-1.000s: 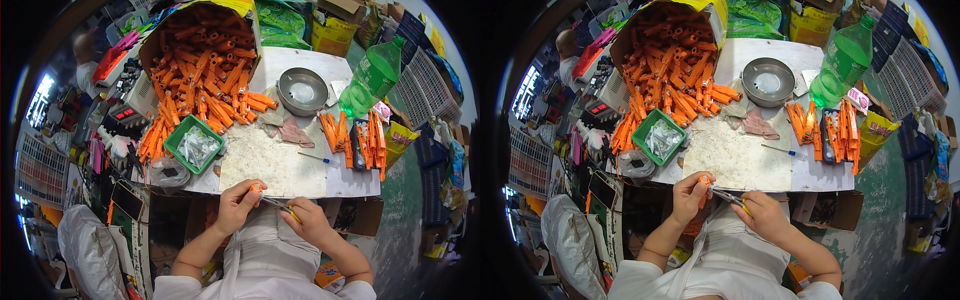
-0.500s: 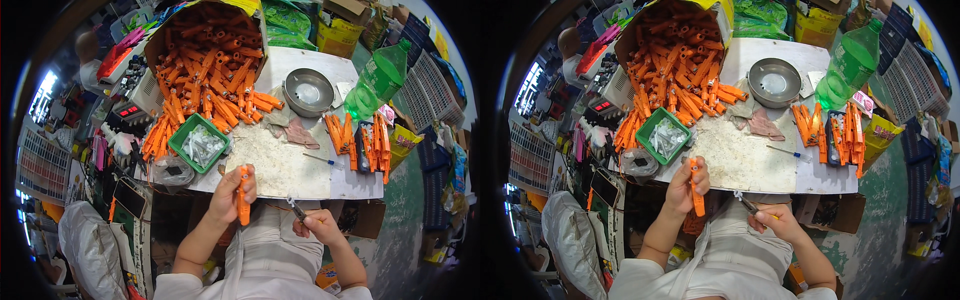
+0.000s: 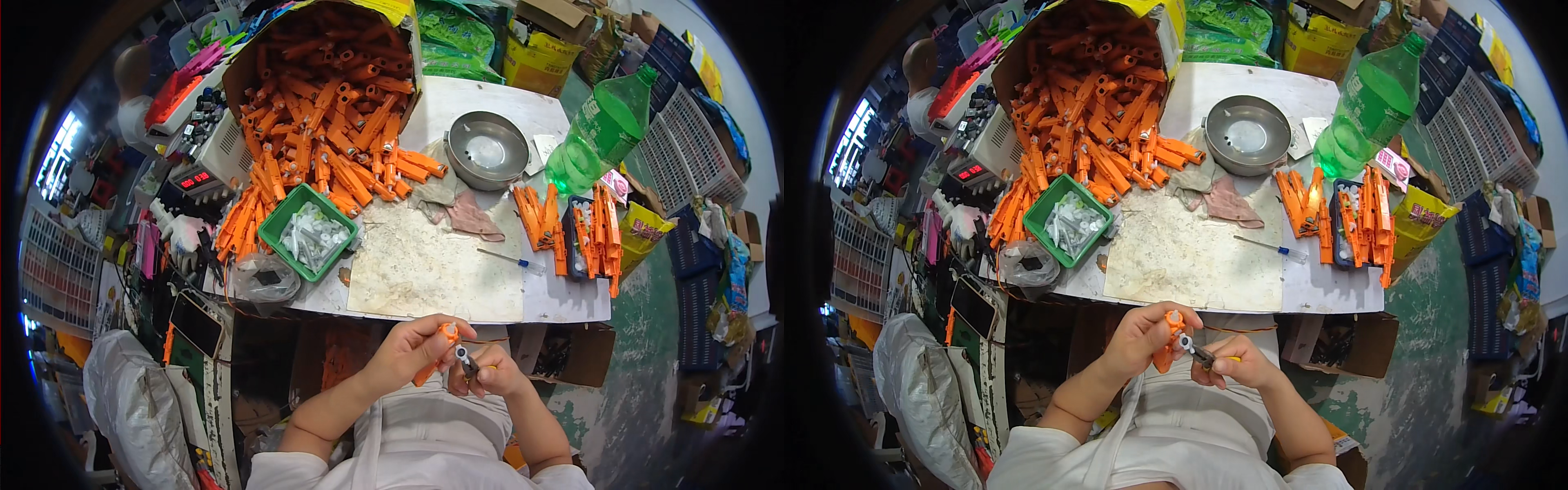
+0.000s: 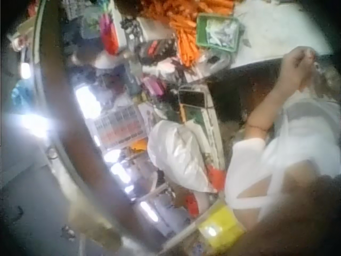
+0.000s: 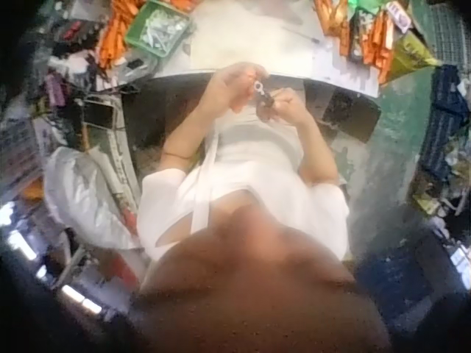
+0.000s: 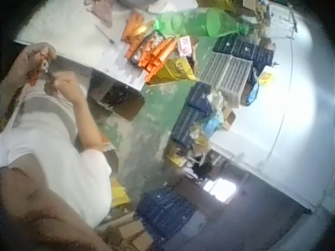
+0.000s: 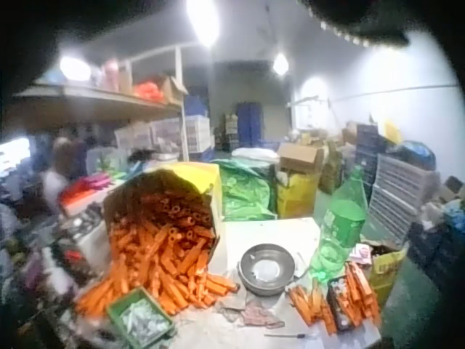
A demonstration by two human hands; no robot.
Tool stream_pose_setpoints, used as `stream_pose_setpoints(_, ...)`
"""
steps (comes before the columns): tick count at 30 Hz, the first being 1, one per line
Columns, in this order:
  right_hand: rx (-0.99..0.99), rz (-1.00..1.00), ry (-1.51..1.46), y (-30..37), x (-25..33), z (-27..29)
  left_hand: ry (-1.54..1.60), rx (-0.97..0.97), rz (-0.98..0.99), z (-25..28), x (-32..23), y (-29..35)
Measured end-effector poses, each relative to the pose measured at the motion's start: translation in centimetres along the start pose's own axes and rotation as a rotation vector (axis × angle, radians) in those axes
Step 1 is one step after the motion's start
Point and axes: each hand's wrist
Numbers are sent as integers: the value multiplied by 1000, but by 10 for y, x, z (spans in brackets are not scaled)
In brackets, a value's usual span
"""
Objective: The person assembles small orange plastic components at a cluttered workbench. They use a screwdriver to tighten screws and pliers to manipulate small parts, picking up components from a large pile and placing finished units aside.
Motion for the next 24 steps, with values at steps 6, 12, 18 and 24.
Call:
stream_pose_setpoints(6,59,11,-47,-2,-11,2,-56,52,-67,-1,0,3)
stream_pose_setpoints(12,43,-11,82,-3,4,-4,-187,60,-289,2,-1,5)
stream_pose_setpoints(18,-491,166,864,19,48,-27,-877,245,-752,22,-16,-4)
stream_pose_setpoints(24,-783,397,1691,24,90,-57,-1077,270,-778,24,-20,-5)
Point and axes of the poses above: each hand's wrist, its own y-axis away from the middle knuckle, its own z-axis out of the back of the hand, x = y × z, and after that the axes turned 15 degrees about -z, right-handed
